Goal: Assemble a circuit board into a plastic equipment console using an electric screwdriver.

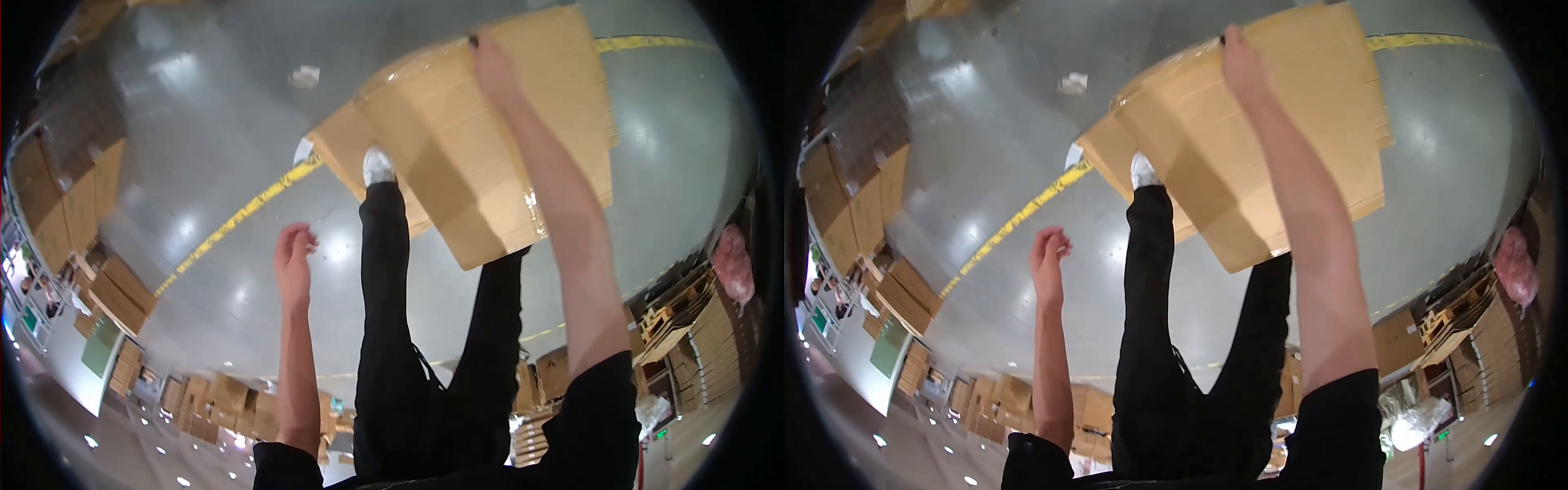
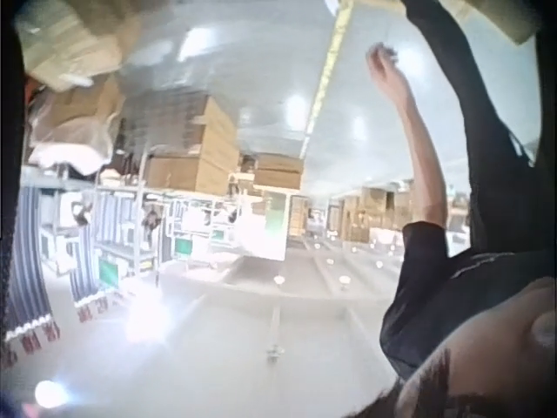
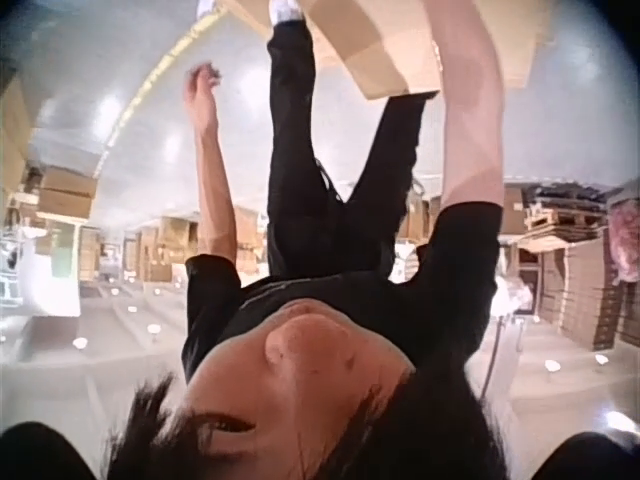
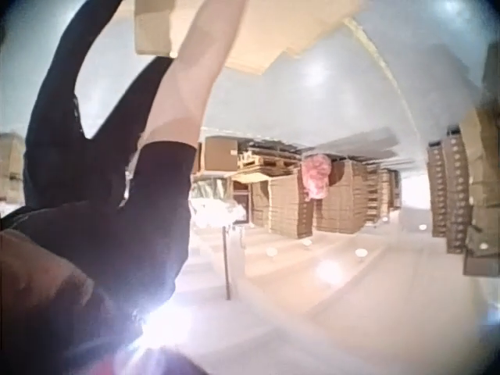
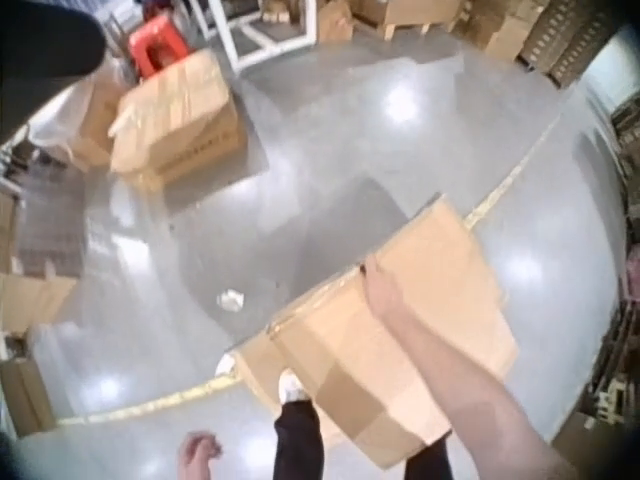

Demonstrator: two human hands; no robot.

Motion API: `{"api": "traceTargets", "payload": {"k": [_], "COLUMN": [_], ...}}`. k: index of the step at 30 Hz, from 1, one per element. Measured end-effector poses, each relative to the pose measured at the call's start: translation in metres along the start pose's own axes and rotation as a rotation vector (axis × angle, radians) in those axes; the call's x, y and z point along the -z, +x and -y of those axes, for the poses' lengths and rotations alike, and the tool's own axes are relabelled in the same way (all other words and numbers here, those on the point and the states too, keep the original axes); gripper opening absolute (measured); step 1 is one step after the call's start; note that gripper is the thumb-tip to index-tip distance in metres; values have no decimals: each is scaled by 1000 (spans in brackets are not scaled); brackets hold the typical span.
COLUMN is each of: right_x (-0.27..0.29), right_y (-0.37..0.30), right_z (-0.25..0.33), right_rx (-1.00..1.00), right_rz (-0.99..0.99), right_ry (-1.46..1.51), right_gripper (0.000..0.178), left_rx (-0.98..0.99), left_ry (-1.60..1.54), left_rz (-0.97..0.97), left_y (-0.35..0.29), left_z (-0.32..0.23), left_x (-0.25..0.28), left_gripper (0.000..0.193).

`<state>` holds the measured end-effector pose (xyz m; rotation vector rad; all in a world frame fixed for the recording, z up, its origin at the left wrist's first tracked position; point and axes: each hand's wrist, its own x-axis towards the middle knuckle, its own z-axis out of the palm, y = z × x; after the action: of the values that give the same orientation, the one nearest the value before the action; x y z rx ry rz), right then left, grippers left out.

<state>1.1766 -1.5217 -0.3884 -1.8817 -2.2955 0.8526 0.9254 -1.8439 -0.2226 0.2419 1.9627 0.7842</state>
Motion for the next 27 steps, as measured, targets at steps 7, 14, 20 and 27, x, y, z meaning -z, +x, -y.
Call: {"api": "traceTargets", "payload": {"k": [7,14,20,27], "right_x": [-22,-5,22,24], "right_y": [-24,-224,-425,-520], "right_z": [-29,-136,-247,-274], "right_rx": [-18,-213,-398,-896], "right_rz": [254,548,643,267], "right_ry": [-235,-387,-300,305], "right_gripper": [18,19,18,24], "left_rx": [55,-226,-763,-1389], "left_ry": [203,657,820,1576], "left_rz": [404,516,835,500], "left_y": [35,55,12,-22], "left_z": [33,3,4,112], "left_x": [-47,-157,-318,-386], "left_gripper": [16,21,28,49]}}
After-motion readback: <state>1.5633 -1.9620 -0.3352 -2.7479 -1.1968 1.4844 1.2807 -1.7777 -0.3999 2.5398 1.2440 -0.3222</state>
